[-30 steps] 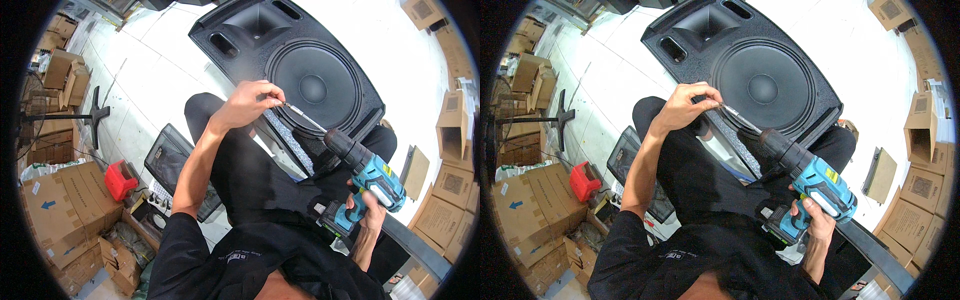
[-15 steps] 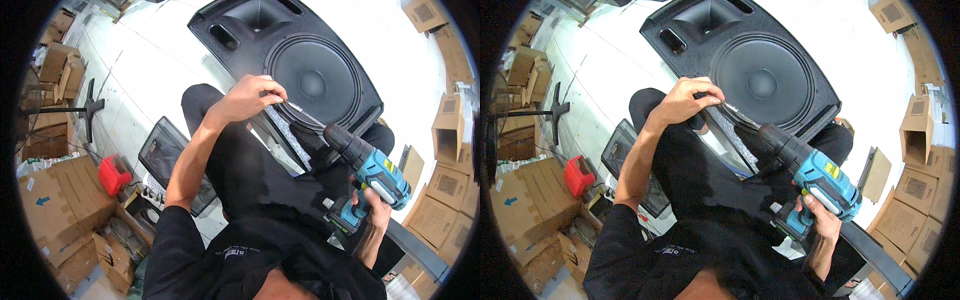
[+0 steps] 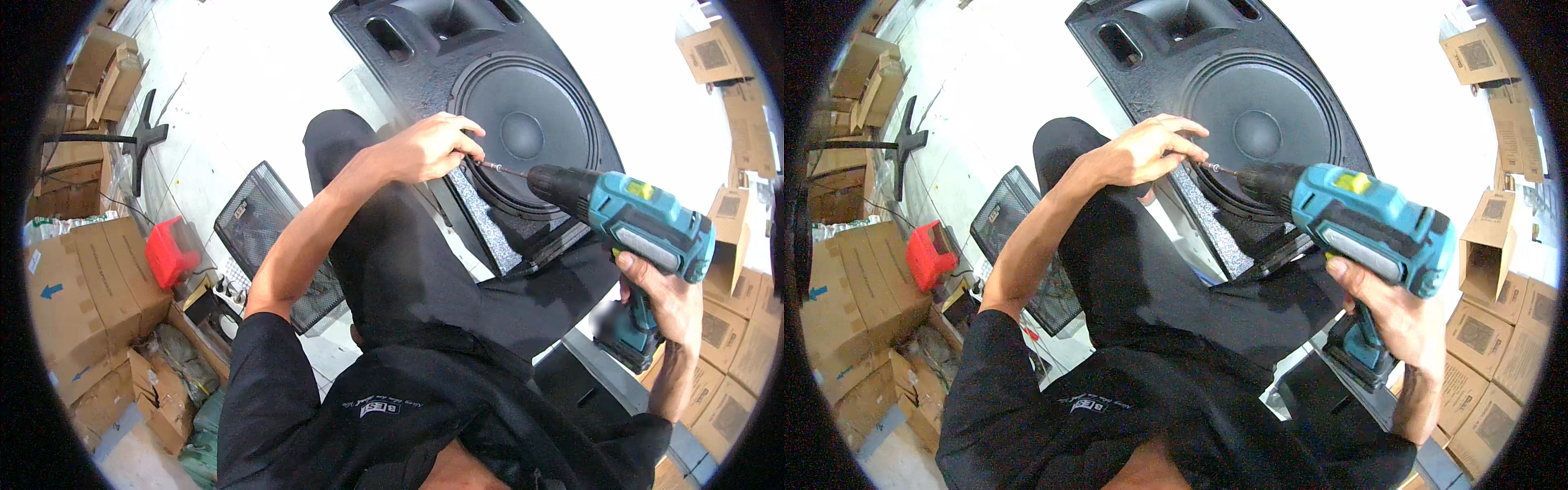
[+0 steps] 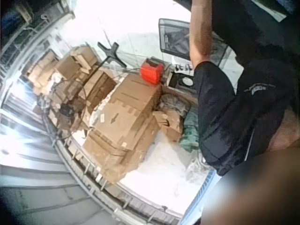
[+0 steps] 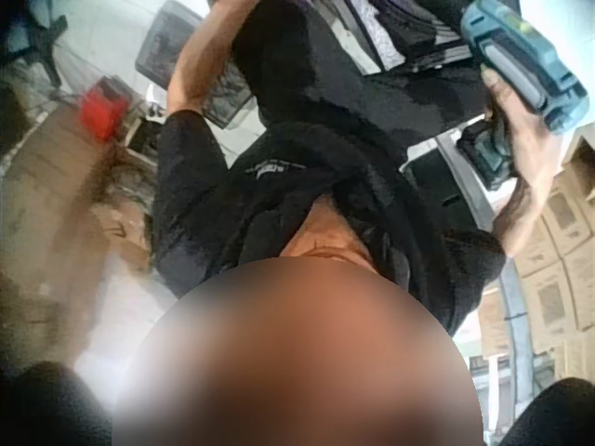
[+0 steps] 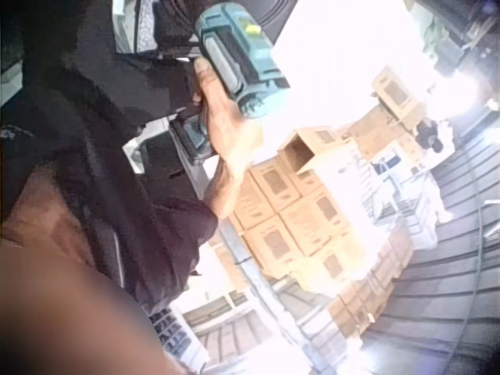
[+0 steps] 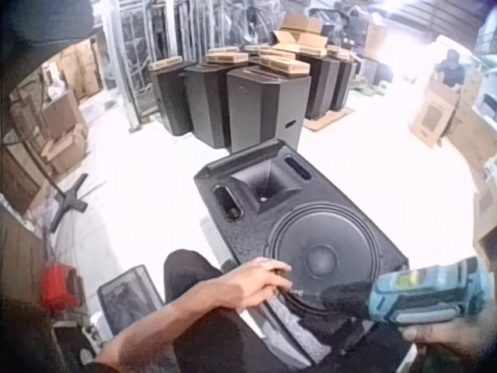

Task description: The person assembles a large black speaker by connecting internal wires, positioning the speaker cone, and securing it with screws using a cordless drill. The person works on the speaker while sitting on the floor in a warehouse-like room.

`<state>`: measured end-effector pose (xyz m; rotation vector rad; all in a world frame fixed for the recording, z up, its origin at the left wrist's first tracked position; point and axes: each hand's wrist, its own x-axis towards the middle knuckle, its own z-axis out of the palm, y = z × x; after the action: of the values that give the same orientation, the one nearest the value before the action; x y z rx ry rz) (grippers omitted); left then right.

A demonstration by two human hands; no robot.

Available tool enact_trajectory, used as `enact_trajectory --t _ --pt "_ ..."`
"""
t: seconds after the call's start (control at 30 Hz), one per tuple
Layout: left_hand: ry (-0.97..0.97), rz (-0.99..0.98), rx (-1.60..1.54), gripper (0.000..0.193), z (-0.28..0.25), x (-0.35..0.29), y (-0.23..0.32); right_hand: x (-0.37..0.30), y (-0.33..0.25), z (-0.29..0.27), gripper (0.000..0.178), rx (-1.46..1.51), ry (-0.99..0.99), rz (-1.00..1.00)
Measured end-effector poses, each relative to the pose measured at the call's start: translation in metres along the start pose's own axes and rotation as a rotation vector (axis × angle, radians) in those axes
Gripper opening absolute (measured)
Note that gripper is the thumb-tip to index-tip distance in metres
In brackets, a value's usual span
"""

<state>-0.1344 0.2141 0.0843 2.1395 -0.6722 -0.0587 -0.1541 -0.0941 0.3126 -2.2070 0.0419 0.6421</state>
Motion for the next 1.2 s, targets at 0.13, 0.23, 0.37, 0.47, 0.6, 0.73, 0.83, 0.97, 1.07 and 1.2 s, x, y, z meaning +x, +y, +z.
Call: enact_trajectory --t 0.13,0.23,0.37,0.47,0.6,0.73,0.83,0.97,1.07,1.2 --pt "-0.085 0.012 0.058 0.037 0.001 0.000 -0.008 0.014 -0.020 0.005 0.028 -0.046 -0.058 -0.045" --pt "-0.151 -0.004 0.071 0.042 0.000 0.001 -0.011 0.023 -0.029 0.007 0.031 -0.045 -0.079 -0.059" --pt "-0.207 -0.027 0.119 0.043 0.000 0.004 -0.011 0.030 -0.035 0.004 0.032 -0.114 -0.100 -0.059" --pt "-0.226 -0.027 0.141 0.037 0.001 0.004 -0.010 0.032 -0.038 0.003 0.033 -0.123 -0.125 -0.040" --pt "-0.199 -0.003 0.155 0.037 0.003 0.004 -0.010 0.036 -0.045 0.004 0.036 -0.229 -0.138 -0.021" --pt "-0.213 -0.019 0.130 0.036 0.004 0.002 -0.012 0.039 -0.057 0.006 0.038 -0.307 -0.175 -0.022" --pt "-0.214 -0.016 0.139 0.036 0.005 0.002 -0.014 0.040 -0.065 0.009 0.040 -0.388 -0.182 -0.024" --pt "-0.202 -0.031 0.133 0.035 0.009 0.002 -0.018 0.041 -0.074 0.017 0.041 -0.450 -0.187 -0.146" --pt "-0.156 -0.008 0.150 0.032 0.013 0.001 -0.021 0.043 -0.081 0.021 0.037 -0.500 -0.225 -0.182" --pt "-0.147 0.020 0.249 0.030 0.012 0.002 -0.021 0.048 -0.088 0.024 0.032 -0.599 -0.278 -0.301"
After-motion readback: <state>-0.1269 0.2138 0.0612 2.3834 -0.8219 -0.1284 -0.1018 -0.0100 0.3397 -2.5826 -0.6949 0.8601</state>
